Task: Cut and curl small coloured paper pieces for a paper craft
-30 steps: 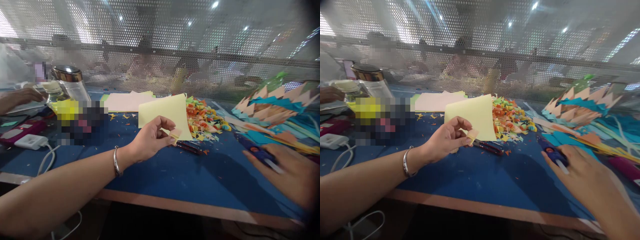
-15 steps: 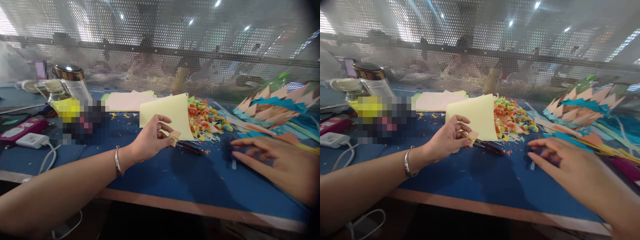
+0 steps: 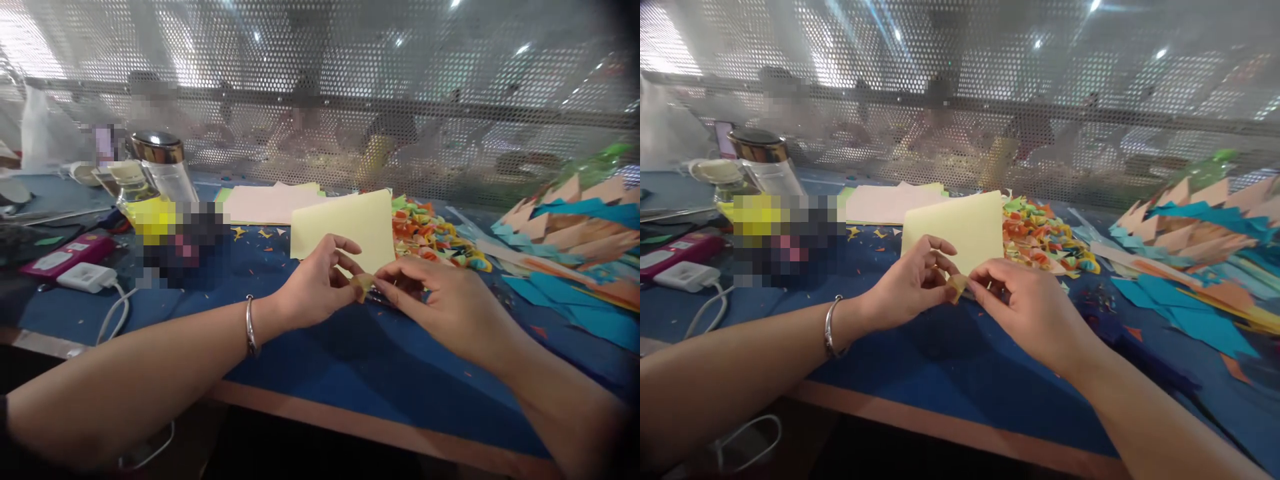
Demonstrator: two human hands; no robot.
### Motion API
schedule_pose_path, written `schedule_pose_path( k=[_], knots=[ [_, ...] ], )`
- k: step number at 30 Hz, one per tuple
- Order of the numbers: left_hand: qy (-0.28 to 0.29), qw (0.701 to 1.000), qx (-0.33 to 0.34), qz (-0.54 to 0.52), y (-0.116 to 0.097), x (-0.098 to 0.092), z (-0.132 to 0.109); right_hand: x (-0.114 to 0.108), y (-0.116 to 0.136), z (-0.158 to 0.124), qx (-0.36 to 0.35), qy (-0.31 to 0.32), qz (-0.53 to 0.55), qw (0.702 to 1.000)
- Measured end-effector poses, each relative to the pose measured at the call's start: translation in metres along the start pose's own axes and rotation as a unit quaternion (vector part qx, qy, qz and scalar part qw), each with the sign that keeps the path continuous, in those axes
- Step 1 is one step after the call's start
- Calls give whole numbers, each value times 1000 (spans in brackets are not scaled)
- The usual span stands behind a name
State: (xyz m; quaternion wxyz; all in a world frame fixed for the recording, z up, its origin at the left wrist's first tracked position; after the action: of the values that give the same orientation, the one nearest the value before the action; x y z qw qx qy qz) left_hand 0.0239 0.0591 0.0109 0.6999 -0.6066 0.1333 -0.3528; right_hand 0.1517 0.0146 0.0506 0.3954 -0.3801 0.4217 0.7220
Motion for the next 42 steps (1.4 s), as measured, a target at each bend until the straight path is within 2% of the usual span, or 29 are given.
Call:
schedule_pose_path(
  k=[6, 10, 13, 19, 25, 34, 42],
  knots=[
    [-12, 997, -36, -63, 3, -2, 1, 11, -7, -3, 12, 2, 48, 999],
    [-1, 995, -36, -93, 2, -2, 2, 15, -13, -4, 34, 8, 85, 996],
    [1, 997, -34, -70, 3, -3, 3, 16, -12, -4, 27, 11, 89, 996],
    [-31, 998, -35, 30, 4, -12, 5, 21, -13, -6, 33, 40, 110, 993],
    [-39, 995, -19, 84, -2, -10, 3, 24, -14, -6, 45, 40, 135, 989],
    [-51, 993, -1, 104, -8, -8, 0, 22, -14, -5, 51, 16, 120, 991],
    [-29, 995, -12, 98, -5, -7, 2, 21, -16, -5, 48, 5, 113, 992]
  ],
)
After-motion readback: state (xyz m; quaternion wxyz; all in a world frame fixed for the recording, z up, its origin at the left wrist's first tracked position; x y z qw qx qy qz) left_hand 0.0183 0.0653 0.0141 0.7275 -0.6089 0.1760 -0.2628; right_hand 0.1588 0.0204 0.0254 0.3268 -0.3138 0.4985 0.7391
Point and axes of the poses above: each hand's wrist, its own z-axis towards the middle knuckle, its own x-axis out of the palm, y = z × x, the point moved 9 cm from there along z, towards the middle knuckle, and after that the axes turned 15 degrees about -z, right-handed, at the moved point
